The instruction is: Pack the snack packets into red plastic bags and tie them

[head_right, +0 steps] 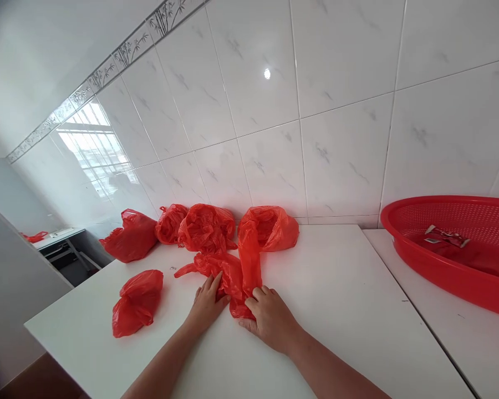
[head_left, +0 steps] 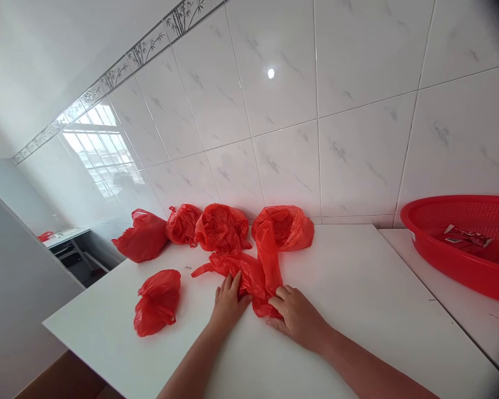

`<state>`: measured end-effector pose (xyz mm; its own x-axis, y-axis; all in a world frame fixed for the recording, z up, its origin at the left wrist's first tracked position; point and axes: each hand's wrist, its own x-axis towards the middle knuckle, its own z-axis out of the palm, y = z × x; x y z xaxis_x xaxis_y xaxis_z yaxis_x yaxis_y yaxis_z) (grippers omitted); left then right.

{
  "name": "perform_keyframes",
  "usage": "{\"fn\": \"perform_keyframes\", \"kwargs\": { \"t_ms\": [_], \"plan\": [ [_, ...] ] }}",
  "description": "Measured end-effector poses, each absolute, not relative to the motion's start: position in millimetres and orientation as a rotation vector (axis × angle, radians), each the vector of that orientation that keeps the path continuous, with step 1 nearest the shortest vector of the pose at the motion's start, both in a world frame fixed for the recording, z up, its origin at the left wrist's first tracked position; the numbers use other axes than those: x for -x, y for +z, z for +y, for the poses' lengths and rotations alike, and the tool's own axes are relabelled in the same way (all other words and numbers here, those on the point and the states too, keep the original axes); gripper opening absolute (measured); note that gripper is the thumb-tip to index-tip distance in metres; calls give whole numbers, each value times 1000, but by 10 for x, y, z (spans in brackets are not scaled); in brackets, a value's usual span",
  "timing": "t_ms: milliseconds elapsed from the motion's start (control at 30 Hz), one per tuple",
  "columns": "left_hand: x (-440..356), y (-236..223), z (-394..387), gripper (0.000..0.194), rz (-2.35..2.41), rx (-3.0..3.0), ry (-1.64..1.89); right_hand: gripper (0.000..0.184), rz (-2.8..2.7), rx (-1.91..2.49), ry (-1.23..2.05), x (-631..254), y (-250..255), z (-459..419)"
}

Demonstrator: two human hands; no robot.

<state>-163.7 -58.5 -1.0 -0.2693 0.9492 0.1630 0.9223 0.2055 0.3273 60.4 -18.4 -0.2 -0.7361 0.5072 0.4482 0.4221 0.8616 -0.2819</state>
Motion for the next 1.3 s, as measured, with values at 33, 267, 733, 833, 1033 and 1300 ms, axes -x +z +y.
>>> {"fn": "perform_keyframes", "kwargs": {
  "t_ms": [33,267,733,833,1033,1300],
  "plan": [
    [1614,-31,-500,68,2404,-1853,542,34,-2516,684,234,-674,9,-201],
    [1418,6,-27,61,2554,-1779,654,21,-2564,754,434,-1493,80,-430],
    [854,153,-192,55,2382,-2521,1238,23,-2017,1203,-108,-2423,-211,-147],
    [755,82,-140,57,2234,-2515,987,27,-2059,1145,-232,-2400,-193,-174],
    [863,2,-77,63,2355,-2218,1163,34,-2121,1080,-422,-2207,-53,-189],
    [867,141,-301,45,1950,-2436,1511,38,-2171,1273,-361,-1822,30,-69]
  ]
}}
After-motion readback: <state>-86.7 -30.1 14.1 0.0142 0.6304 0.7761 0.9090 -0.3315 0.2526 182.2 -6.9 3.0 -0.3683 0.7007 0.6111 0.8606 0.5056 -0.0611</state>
